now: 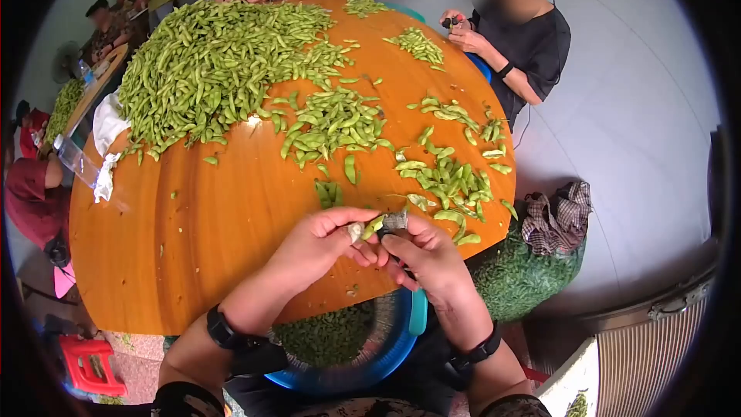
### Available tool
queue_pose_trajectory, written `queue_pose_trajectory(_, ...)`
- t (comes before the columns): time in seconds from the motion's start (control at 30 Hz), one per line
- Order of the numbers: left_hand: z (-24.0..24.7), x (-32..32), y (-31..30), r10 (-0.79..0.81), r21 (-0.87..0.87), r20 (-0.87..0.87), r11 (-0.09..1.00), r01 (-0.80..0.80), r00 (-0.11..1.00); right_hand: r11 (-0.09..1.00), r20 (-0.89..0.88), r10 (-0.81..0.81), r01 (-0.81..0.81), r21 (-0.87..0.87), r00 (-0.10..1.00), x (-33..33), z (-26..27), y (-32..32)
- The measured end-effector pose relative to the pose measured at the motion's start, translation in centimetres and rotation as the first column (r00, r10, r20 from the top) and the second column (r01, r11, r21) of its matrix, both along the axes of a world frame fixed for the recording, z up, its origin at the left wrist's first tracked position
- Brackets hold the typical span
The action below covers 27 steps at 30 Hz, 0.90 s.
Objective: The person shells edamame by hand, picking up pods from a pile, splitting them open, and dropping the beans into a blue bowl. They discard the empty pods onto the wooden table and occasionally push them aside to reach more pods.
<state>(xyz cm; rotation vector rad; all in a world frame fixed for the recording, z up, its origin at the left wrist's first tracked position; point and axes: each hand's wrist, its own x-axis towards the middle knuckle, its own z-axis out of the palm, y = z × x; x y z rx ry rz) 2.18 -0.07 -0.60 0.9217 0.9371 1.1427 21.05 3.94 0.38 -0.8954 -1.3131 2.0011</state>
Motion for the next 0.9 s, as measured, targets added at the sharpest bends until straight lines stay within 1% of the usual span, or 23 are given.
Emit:
queue_pose_trajectory(0.03, -0.1, 0.3, 0.0, -0.001, 0.002, 0.001, 1.000, 0.001, 1.000, 0.996, 0.069, -0.041, 0.035, 0.085, 0.997, -0.2, 0.0, -0.1)
queue_pose_trajectory(0.07, -0.5, 0.8, -0.1, 0.044, 0.108, -0.134, 0.994, -0.030, 0.990, 0.996, 0.069, -0.041, 0.035, 0.086, 0.997, -0.6, -0.1, -0.4)
queue_pose_trajectory(0.1, -0.9, 1.0, -0.3, 0.102, 0.215, -0.262, 0.976, -0.045, 0.960, 0.968, 0.115, -0.090, 0.060, 0.244, 0.989, -1.1, -0.3, -0.9)
queue_pose_trajectory(0.13, -1.4, 0.9, -0.3, 0.218, 0.363, -0.454, 0.931, -0.044, 0.864, 0.915, 0.151, -0.144, 0.074, 0.397, 0.978, -1.3, -0.3, -1.2)
queue_pose_trajectory(0.17, -1.4, 0.8, -0.3, 0.221, 0.365, -0.454, 0.930, -0.046, 0.863, 0.914, 0.150, -0.142, 0.072, 0.398, 0.978, -1.4, -0.1, -1.2)
queue_pose_trajectory(0.23, -1.2, 0.5, -0.4, 0.225, 0.410, -0.444, 0.912, -0.026, 0.867, 0.970, 0.111, -0.108, 0.080, 0.228, 0.988, -1.4, 0.4, -1.2)
queue_pose_trajectory(0.27, -1.1, 0.5, -0.4, 0.226, 0.410, -0.443, 0.912, -0.029, 0.868, 0.971, 0.112, -0.106, 0.078, 0.228, 0.988, -1.2, 0.5, -1.1)
queue_pose_trajectory(0.33, -0.9, 0.4, -0.4, 0.187, 0.377, -0.434, 0.926, -0.011, 0.881, 0.998, 0.006, -0.058, 0.058, 0.003, 0.998, -0.9, 0.9, -0.8)
queue_pose_trajectory(0.37, -0.9, 0.4, -0.4, 0.189, 0.377, -0.434, 0.926, -0.012, 0.881, 0.998, 0.006, -0.056, 0.056, 0.003, 0.998, -0.8, 0.7, -0.7)
queue_pose_trajectory(0.43, -0.9, 0.4, -0.1, 0.136, 0.271, -0.199, 0.959, -0.079, 0.971, 0.998, -0.095, -0.029, 0.023, -0.057, 0.995, -0.7, 0.2, -0.3)
queue_pose_trajectory(0.47, -0.9, 0.5, 0.0, 0.135, 0.274, -0.200, 0.959, -0.077, 0.971, 0.998, -0.096, -0.030, 0.025, -0.053, 0.995, -0.8, 0.2, -0.4)
queue_pose_trajectory(0.53, -1.1, 0.5, 0.0, 0.170, 0.214, -0.172, 0.968, -0.132, 0.970, 0.996, -0.044, -0.091, 0.090, -0.018, 0.995, -1.4, 0.1, -0.8)
queue_pose_trajectory(0.57, -1.1, 0.5, 0.1, 0.171, 0.215, -0.171, 0.968, -0.133, 0.970, 0.996, -0.043, -0.090, 0.090, -0.017, 0.995, -1.5, 0.0, -1.0)
queue_pose_trajectory(0.63, -1.2, 0.5, 0.1, 0.284, 0.133, -0.053, 0.952, -0.275, 0.957, 0.967, -0.010, -0.233, 0.233, 0.101, 0.972, -1.8, 0.0, -1.5)
queue_pose_trajectory(0.67, -1.2, 0.4, 0.2, 0.289, 0.130, -0.051, 0.951, -0.280, 0.956, 0.966, 0.039, -0.252, 0.249, 0.070, 0.967, -1.6, 0.4, -1.5)
queue_pose_trajectory(0.7, -1.1, 0.3, 0.2, 0.288, 0.124, -0.048, 0.952, -0.280, 0.956, 0.967, 0.042, -0.248, 0.245, 0.068, 0.968, -1.7, 0.1, -1.5)
queue_pose_trajectory(0.77, -0.8, 0.4, 0.2, 0.284, 0.120, -0.044, 0.953, -0.277, 0.958, 0.933, 0.114, -0.285, 0.248, 0.261, 0.952, -1.6, -0.8, -1.5)
queue_pose_trajectory(0.8, -0.3, 0.7, -0.1, 0.228, 0.152, -0.242, 0.969, -0.195, 0.943, 0.886, 0.148, -0.316, 0.235, 0.401, 0.937, -1.6, -1.4, -1.6)
queue_pose_trajectory(0.83, -0.1, 0.9, -0.3, 0.170, 0.168, -0.432, 0.980, -0.107, 0.886, 0.885, 0.151, -0.318, 0.236, 0.402, 0.936, -1.6, -1.4, -1.7)
queue_pose_trajectory(0.87, -0.6, 0.9, -0.1, 0.183, 0.249, -0.470, 0.966, -0.068, 0.864, 0.874, 0.140, -0.315, 0.230, 0.428, 0.939, -1.8, -1.5, -1.8)
queue_pose_trajectory(0.9, -0.9, 1.0, -0.1, 0.183, 0.250, -0.470, 0.966, -0.069, 0.864, 0.863, 0.127, -0.311, 0.224, 0.453, 0.942, -2.0, -1.5, -1.9)
